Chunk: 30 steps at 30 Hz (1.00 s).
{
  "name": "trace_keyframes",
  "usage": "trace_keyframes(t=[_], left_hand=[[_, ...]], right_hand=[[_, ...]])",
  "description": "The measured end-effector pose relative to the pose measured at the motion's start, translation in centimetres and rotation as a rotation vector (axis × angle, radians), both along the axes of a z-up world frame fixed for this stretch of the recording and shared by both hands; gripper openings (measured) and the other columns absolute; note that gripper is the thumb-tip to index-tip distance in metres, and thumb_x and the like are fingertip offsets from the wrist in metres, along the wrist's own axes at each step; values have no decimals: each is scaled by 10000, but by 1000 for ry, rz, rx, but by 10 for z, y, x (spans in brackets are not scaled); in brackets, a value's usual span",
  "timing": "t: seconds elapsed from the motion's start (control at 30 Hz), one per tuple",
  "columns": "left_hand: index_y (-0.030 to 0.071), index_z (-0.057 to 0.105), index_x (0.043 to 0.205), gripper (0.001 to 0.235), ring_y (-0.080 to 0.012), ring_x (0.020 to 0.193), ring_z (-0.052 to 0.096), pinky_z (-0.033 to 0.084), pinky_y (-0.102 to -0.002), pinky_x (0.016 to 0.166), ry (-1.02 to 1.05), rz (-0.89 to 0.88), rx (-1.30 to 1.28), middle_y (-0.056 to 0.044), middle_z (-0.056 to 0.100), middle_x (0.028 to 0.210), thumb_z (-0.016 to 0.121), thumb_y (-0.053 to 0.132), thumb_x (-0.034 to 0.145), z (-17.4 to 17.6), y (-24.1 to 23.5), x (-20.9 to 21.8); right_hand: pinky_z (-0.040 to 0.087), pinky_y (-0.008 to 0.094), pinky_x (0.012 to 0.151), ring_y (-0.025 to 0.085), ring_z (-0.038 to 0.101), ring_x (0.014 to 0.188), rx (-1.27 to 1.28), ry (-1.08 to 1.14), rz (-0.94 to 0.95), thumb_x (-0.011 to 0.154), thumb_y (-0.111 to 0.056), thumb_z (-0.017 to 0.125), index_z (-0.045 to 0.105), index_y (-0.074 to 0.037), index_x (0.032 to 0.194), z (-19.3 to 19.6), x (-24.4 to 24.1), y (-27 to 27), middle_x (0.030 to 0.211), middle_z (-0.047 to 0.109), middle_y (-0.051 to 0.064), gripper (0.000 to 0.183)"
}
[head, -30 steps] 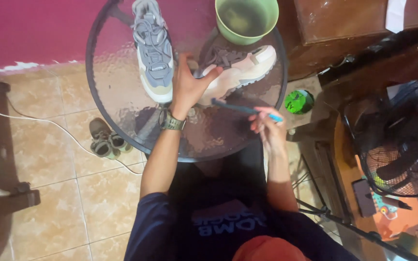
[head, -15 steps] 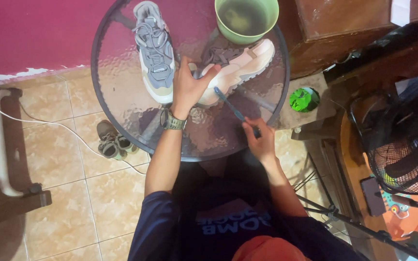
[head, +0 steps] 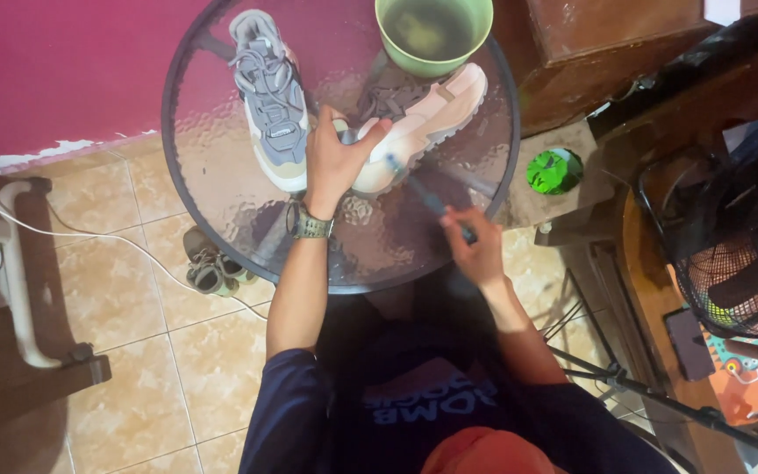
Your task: The person scrubs a white sneaker with a toothbrush, repeatedly dipping the brush into a green bowl of water. They focus on the sole and side panels, rotating the shoe to access different areas.
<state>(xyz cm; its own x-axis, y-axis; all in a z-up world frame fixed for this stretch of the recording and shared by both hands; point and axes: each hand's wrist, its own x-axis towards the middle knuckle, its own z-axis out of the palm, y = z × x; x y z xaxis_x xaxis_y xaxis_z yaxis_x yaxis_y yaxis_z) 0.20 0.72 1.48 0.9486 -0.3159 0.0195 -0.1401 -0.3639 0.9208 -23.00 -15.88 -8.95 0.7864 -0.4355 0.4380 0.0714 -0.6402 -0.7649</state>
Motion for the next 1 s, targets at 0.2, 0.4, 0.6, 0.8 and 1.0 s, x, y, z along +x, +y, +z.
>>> trace_keyframes(t=[0.2, 0.4, 0.6, 0.8, 1.0], left_hand=[[63, 595, 991, 589, -463, 1037, 699, 557, -526, 874, -21, -6, -24, -265, 717, 990, 895, 502, 738, 1, 0, -3], [92, 576, 954, 604, -428, 983, 718, 566, -494, 820, -43, -7, -37, -223, 721, 951, 922, 523, 710, -4, 1, 0], [81, 580, 933, 632, -406, 940, 729, 563, -470, 783, -44, 8, -11, -226, 713, 908, 924, 554, 694, -3, 1, -1], [90, 570, 922, 655, -370, 886, 729, 550, -439, 739, -29, 1, 6, -214, 704, 870, 923, 589, 687, -7, 0, 1], [103, 570, 925, 669, -378, 863, 727, 539, -444, 716, -26, -2, 27, -208, 705, 856, 922, 608, 663, -5, 0, 2]], right_hand=[[556, 377, 794, 326, 752, 935, 81, -32, -51, 984, -140, 744, 742, -91, 1002, 4, 1, 11, 975, 789, 123, 53], [562, 336, 760, 295, 751, 922, 74, -1, -37, 949, -154, 788, 750, -107, 978, 9, -1, 20, 955, 802, 82, 67], [566, 323, 740, 284, 755, 905, -9, 33, -3, 921, -173, 815, 764, -142, 976, 28, 5, 19, 928, 801, 62, 81], [560, 277, 669, 262, 761, 814, -87, 34, 28, 898, -195, 834, 779, -154, 951, 54, 8, 21, 838, 788, 43, 87], [571, 301, 643, 293, 756, 757, -135, -39, 15, 909, -175, 821, 795, -140, 975, 53, 6, 20, 836, 793, 49, 80]])
